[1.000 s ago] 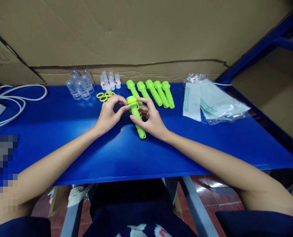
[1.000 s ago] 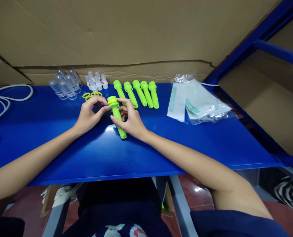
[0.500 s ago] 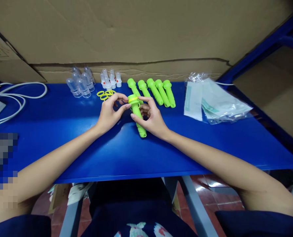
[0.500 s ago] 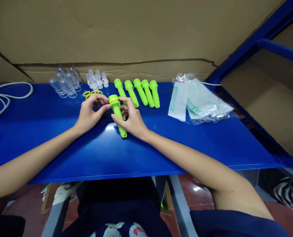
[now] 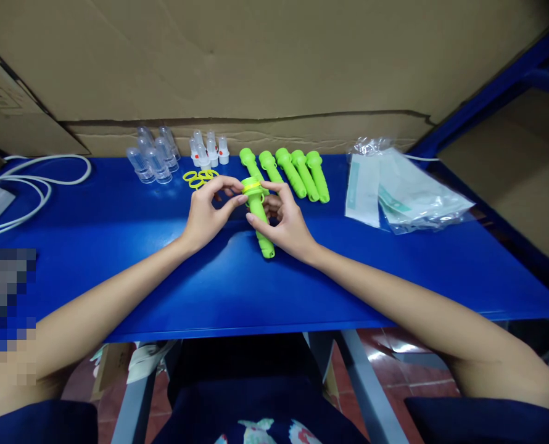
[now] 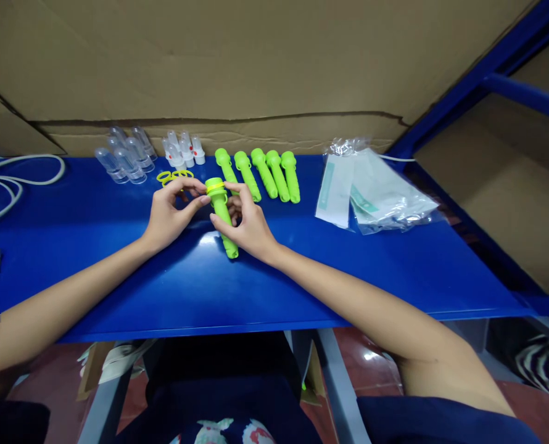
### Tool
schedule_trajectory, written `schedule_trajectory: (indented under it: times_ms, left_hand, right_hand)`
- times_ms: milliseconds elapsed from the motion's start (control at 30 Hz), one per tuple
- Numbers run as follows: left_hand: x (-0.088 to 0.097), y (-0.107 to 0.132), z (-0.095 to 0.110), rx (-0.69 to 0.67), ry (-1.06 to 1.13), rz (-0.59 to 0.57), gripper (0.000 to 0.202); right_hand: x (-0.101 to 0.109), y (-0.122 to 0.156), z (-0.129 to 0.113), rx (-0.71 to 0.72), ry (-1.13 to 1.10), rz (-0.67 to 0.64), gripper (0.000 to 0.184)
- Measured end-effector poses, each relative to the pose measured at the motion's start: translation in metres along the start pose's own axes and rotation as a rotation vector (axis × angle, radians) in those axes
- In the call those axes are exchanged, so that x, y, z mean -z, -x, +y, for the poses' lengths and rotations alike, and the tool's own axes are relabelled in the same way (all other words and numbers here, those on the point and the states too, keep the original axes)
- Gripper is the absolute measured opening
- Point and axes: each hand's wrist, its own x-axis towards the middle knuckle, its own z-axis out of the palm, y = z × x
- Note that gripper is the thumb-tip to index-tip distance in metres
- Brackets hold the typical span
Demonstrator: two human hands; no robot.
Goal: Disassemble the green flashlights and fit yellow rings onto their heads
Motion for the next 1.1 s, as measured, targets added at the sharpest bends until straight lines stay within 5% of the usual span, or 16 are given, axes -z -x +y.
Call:
schedule_trajectory:
  times_ms: [233,633,1100]
  left_hand:
    - [0.002,-0.002,-0.003,-0.03,0.037,-0.009,0.016]
    - [-0.007,0.005,-0.018,-0.269,-0.062,0.046,0.016]
    - [-0.006,0.003,-0.014,-0.306,-0.028,0.072,0.015]
  right_hand:
    - [0.001,0.003,-0.001,0.019,0.037,-0.018,0.06]
    - [0.001,0.002,0.001,0.04,0.061,-0.027,0.061]
    - [0.0,0.005,-0.003,0.076,0.055,-0.038,0.057]
